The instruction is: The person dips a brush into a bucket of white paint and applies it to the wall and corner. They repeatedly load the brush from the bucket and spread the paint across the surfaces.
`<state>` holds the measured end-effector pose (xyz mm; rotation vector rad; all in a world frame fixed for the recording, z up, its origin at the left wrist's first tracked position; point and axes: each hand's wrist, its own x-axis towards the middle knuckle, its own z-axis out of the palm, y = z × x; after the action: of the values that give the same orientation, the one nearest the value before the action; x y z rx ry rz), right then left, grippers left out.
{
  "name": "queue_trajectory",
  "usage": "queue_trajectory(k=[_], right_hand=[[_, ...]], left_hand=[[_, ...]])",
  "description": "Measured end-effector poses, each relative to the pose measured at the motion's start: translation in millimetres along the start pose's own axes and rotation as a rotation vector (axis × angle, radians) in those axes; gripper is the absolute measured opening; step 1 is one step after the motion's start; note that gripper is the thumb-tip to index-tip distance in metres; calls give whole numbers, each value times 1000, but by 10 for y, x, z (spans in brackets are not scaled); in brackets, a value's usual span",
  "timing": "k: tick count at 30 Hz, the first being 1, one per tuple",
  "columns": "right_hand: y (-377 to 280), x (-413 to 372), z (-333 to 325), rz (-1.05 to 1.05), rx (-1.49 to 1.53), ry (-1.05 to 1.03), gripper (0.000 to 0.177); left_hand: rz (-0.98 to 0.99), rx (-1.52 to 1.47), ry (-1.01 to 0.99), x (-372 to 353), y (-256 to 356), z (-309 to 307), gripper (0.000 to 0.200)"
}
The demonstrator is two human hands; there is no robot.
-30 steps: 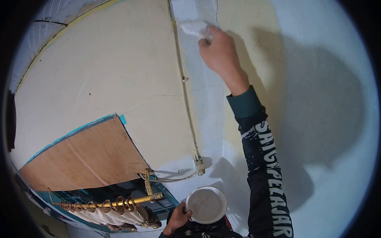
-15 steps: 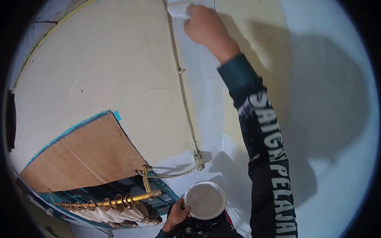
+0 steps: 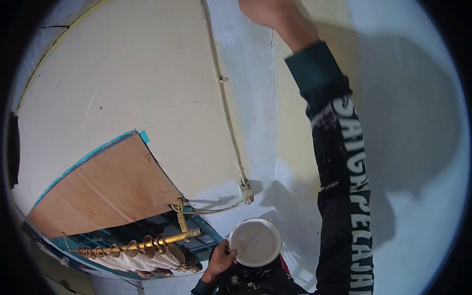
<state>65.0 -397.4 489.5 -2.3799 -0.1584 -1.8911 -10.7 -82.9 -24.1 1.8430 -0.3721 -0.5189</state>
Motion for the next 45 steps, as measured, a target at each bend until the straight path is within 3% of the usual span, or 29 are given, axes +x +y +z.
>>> queue_trajectory(k=[1,2,6,13,18,22,24,27,31,37,41,45], right_hand=[[-123,90,-43,210,50,-126,36],[-92,55,50,213,50,-128,36],[87,-532,671,-59,1,6,26],[-211,-1695,569,320,81,-346,23],[-102,-1496,219,272,179,-306,27],[53,-933,229,120,87,-125,27],[127,-725,386,-68,26,57,34],[105,-865,628,-123,13,15,28],[-109,-1429,665,111,-8,-145,29],[-15,-1995,504,209,47,-388,30],[103,-1853,199,328,167,-414,28],[105,-1545,287,211,129,-177,28]], left_hand=[[-4,1,-1,2,-20,8,25],[-1,-23,0,18,-54,12,24],[-8,-68,15,52,-120,5,23],[-36,-49,-36,16,5,-24,17],[94,190,11,-22,88,-22,20],[83,194,17,-40,165,0,20],[97,146,22,-55,175,5,20],[55,-11,2,23,-114,24,19],[48,-59,15,41,-60,7,19],[66,14,8,30,-106,19,19],[54,-5,2,14,-58,45,19],[65,-23,-3,-2,-36,51,19]])
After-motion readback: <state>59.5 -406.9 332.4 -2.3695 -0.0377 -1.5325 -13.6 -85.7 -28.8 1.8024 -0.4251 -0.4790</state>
